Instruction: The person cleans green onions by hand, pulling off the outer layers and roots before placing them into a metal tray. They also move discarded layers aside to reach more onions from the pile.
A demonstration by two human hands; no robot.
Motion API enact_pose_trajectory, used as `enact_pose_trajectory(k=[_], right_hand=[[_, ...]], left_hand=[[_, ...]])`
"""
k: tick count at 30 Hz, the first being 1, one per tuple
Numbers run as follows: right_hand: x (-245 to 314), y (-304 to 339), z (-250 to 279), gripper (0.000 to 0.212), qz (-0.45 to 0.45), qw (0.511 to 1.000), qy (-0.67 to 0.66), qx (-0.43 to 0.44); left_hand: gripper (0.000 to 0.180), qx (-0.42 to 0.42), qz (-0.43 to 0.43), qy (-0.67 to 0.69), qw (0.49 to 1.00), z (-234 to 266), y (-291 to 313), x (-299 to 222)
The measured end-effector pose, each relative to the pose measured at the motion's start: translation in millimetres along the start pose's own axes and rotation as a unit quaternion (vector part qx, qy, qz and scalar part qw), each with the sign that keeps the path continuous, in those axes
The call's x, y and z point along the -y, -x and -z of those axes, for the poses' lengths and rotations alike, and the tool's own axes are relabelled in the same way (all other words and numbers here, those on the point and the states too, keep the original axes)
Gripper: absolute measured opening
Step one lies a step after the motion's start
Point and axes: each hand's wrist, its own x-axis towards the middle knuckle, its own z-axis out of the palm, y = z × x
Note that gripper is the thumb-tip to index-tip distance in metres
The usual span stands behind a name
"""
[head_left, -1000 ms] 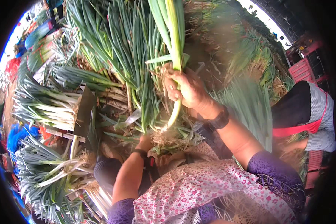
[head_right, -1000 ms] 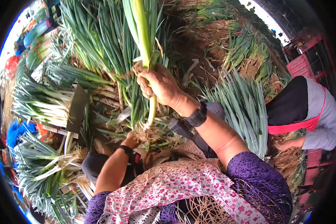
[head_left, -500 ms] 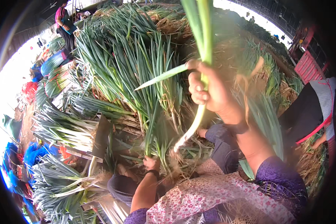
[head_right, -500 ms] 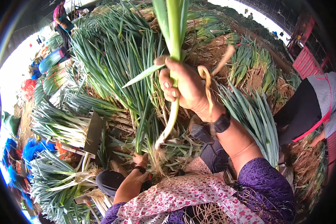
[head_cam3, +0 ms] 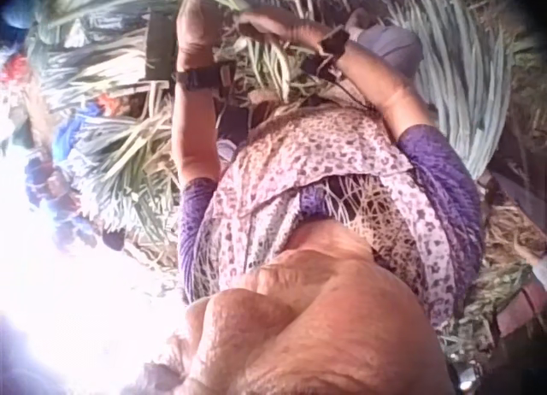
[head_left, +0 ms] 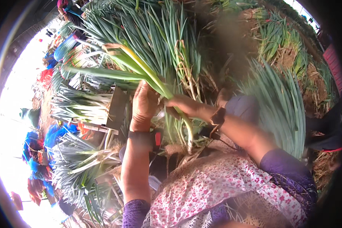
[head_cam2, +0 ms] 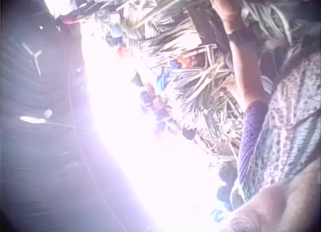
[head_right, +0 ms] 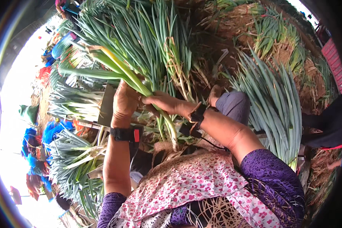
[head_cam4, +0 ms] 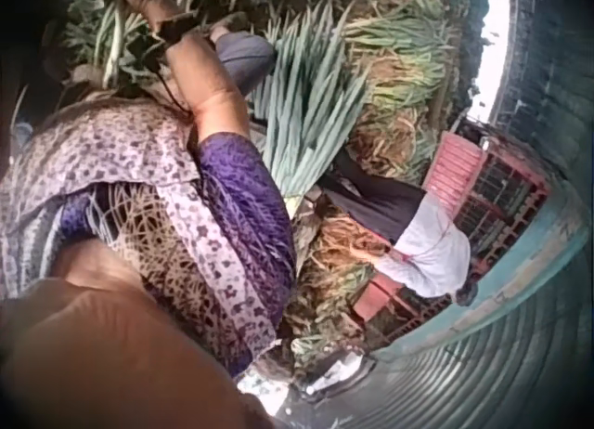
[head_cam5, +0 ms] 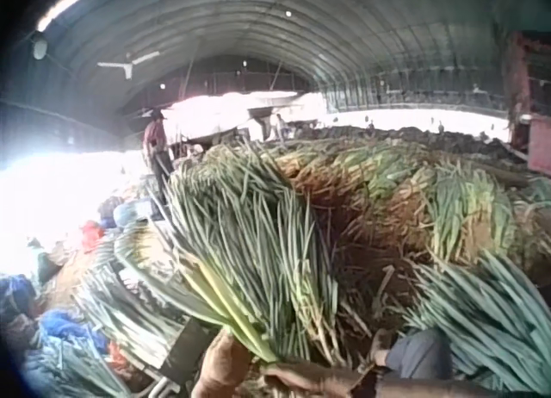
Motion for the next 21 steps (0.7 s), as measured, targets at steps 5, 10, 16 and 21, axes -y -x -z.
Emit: enact_pose_trajectory(k=[5,10,16,21], right_hand=[[-26.0,-12.5,-2.1,0.031,0.282,0.799,0.445,-0.290],[-48.5,-22.5,4.3,0.024,0.332,0.848,0.226,-0.347],[-48.4,5.8,5.6,0.031,0.315,0.880,0.210,-0.287],[-82.6,58.2,25.9,0.034,0.028,0.893,0.432,-0.123]], left_hand=[[0.034,-0.122,-0.078,0.001,0.989,-3.3,10.1,7.9],[0.025,-0.225,-0.128,-0.162,0.952,4.2,10.5,3.8],[0.053,-0.355,-0.151,-0.030,0.922,-20.2,14.1,24.0],[0.028,-0.322,-0.092,0.048,0.941,44.2,25.0,-15.1]])
